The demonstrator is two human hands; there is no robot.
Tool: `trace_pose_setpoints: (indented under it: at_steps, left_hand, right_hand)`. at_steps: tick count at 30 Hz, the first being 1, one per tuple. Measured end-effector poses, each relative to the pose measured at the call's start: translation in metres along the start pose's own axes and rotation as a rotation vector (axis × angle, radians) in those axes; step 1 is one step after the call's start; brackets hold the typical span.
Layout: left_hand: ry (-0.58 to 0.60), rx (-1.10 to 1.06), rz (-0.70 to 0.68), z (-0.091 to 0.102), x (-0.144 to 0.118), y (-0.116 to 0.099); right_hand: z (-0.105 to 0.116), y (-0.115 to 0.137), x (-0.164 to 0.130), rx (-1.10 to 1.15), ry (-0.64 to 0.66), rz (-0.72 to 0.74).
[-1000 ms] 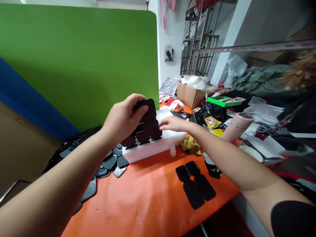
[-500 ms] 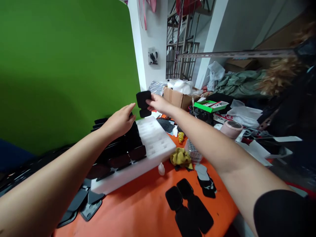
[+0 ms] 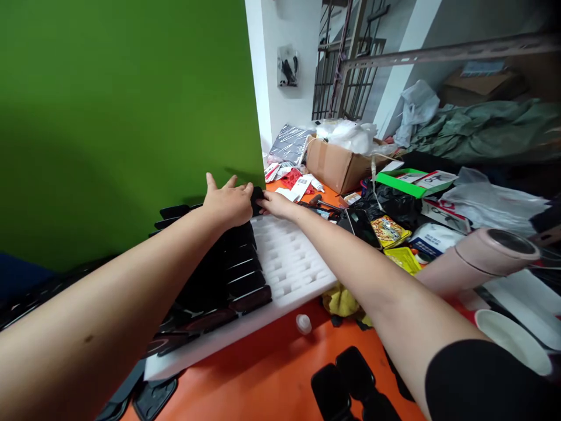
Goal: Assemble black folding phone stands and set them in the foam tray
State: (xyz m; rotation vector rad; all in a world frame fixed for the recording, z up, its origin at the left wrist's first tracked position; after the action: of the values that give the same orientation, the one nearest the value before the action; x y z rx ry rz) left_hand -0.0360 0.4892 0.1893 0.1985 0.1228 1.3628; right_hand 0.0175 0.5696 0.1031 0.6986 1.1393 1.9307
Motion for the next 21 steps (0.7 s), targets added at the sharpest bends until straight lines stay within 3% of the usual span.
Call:
trace_pose_setpoints:
  at_steps: [3, 6, 7, 9, 10, 11, 12, 14, 15, 16, 18, 21]
  left_hand:
    - [0.089, -0.008, 0.020, -0.008, 0.009, 0.001]
    - [0.018, -0.027, -0.003, 0.013, -0.006, -0.009]
    - [-0.046, -0.053, -0.030, 0.025, -0.022, -0.017]
    - [-0.280, -0.179, -0.137, 0.056, -0.075, -0.043]
    - [-0.304, -0.279, -0.215, 0.063, -0.107, -0.059]
    - [-0.258, -0.392, -0.294, 0.061, -0.142, -0.079]
    - [-0.153, -0.508, -0.383, 0.052, -0.177, -0.102]
    - [0.228, -0.679, -0.518, 0.006, -0.245, -0.155]
    - [0.355, -0.719, -0.569, -0.019, -0.274, -0.181]
    - [0.384, -0.717, -0.551, -0.043, -0.293, -0.200]
    - [0.310, -0.666, -0.461, -0.087, -0.309, -0.229]
    - [0.254, -0.588, -0.376, -0.134, -0.321, -0.259]
  right_hand:
    - [0.003, 0.000, -0.004, -0.096, -0.035, -0.031]
    - [0.020, 0.019, -0.035, -0.205, -0.134, -0.046]
    - [0.026, 0.030, -0.055, -0.241, -0.173, -0.027]
    - [0.033, 0.054, -0.110, -0.325, -0.231, 0.066]
    - [0.031, 0.067, -0.145, -0.369, -0.238, 0.145]
    - [0.027, 0.073, -0.182, -0.416, -0.214, 0.171]
    - [0.020, 0.074, -0.221, -0.460, -0.180, 0.147]
    - [-0.005, 0.059, -0.298, -0.541, 0.027, 0.048]
    - [-0.021, 0.046, -0.335, -0.578, 0.150, 0.007]
    - [-0.037, 0.031, -0.369, -0.625, 0.277, -0.015]
    - [-0.065, 0.002, -0.423, -0.697, 0.468, -0.014]
    - [-0.088, -0.031, -0.468, -0.766, 0.521, -0.074]
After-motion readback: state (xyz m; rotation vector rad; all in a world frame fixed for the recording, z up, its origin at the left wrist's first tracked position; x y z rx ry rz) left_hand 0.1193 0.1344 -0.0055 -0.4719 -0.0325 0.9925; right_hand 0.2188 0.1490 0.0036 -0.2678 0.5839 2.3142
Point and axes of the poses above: each hand's wrist, its own x-axis towards the middle knuckle, its own z-axis out of the back of the hand, y = z × x, the point moved 8 cm from there along x, towards the middle knuckle, and after that the axes turned 2 degrees about y, right-handed, at the moved point
